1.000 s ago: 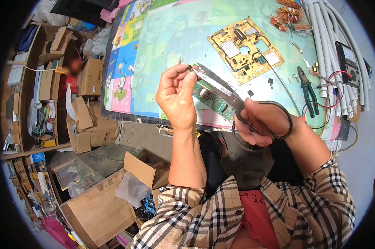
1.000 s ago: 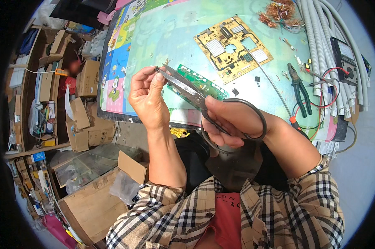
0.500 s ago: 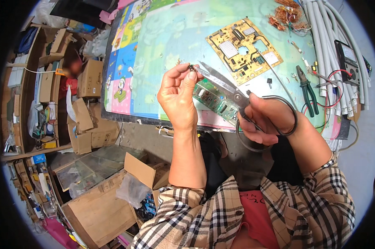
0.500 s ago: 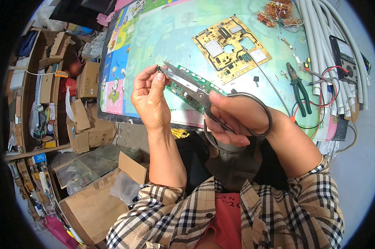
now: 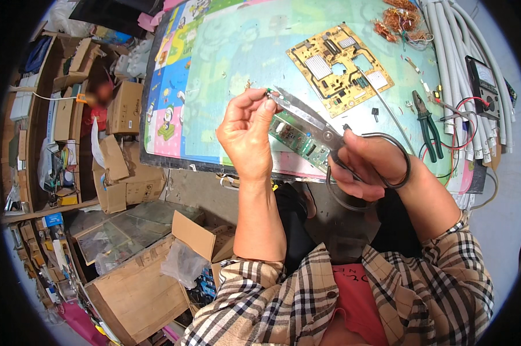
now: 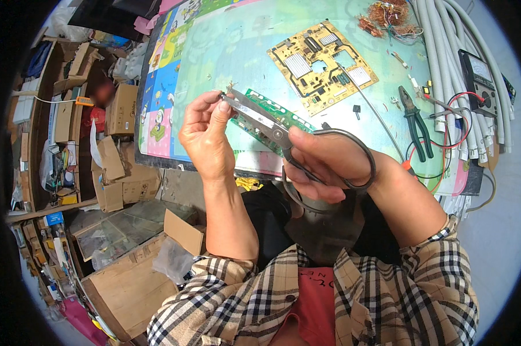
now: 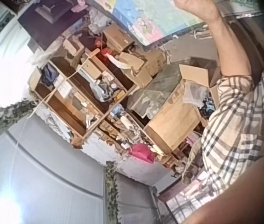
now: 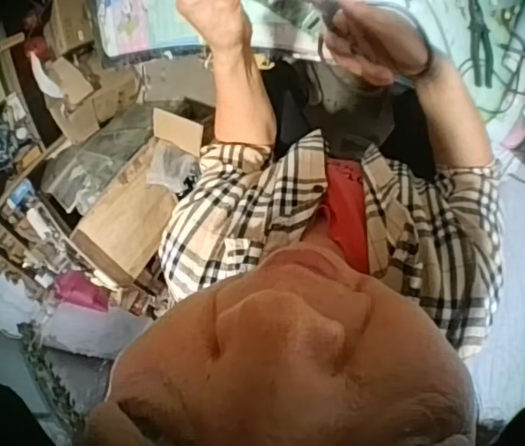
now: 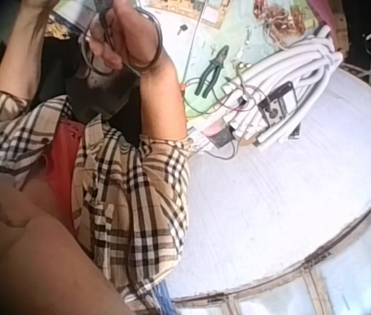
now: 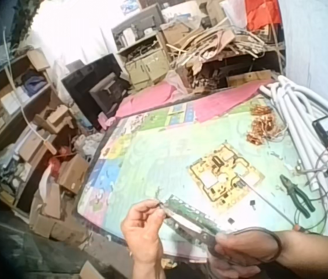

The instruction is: The person uses shears to trim a wire on a green circuit board, then uses a screwdriver to adjust components. They continue to manipulate small parts and wires on the board throughout the clip.

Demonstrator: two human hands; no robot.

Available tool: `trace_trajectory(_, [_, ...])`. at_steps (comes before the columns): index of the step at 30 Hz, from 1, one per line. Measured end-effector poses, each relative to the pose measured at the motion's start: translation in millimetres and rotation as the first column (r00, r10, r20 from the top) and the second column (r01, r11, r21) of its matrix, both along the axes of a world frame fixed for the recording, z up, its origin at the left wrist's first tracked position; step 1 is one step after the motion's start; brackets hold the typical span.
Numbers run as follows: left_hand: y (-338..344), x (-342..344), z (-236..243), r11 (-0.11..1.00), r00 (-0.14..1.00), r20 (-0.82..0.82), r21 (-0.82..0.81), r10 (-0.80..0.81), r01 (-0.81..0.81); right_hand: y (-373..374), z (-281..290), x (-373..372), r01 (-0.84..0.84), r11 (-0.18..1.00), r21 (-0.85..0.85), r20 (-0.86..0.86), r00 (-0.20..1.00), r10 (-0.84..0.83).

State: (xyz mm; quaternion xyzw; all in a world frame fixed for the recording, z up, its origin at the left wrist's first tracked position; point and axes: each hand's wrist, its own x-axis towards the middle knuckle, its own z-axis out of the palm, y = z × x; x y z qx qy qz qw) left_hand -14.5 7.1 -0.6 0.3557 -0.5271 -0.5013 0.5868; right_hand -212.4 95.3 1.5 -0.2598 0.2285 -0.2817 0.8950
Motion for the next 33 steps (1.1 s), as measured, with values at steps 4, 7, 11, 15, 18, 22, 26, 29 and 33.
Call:
trace_trajectory(4, [3,-5,2,0.999,0.999,-0.031,0.031,0.028,-0.027,0,1,4,0.003,0.998,0.058,-0.01,1.0,-0.003])
trace_trajectory(7, [6,-9,2,0.997,0.999,-0.047,0.07,0.027,-0.024,-1,2,10,0.064,0.989,-0.132,-0.182,0.979,-0.088])
trace_trajectory(11, [4,-10,1,0.994,0.993,-0.107,0.104,0.043,-0.032,0,3,4,0.098,0.991,-0.091,-0.133,0.985,-0.11])
trace_trajectory(15, [1,-6,0,0.996,0.996,-0.088,0.088,0.03,-0.022,0,4,-3,0.042,0.999,-0.035,-0.074,0.996,-0.044])
trace_trajectory(18, [1,-4,-1,0.998,0.998,-0.048,0.058,0.038,-0.036,0,3,-3,0.006,1.0,-0.009,-0.042,0.999,-0.006])
trace_trajectory(22, [2,-5,1,0.999,0.999,-0.04,0.04,0.036,-0.034,0,2,-2,-0.001,1.0,0.004,-0.035,0.999,0.001])
trace_trajectory(26, [1,-4,-1,0.999,0.999,-0.038,0.02,0.033,-0.032,-1,2,-2,-0.008,1.0,0.019,-0.029,1.0,0.009])
trace_trajectory(29, [0,-4,-2,0.999,0.999,-0.015,-0.005,0.048,-0.048,0,-3,-4,-0.022,0.998,0.064,0.018,1.0,0.02])
trace_trajectory(33, [1,-4,-3,0.997,0.997,-0.009,-0.021,0.077,-0.077,0,-3,-2,-0.026,0.999,0.036,0.026,0.999,0.025])
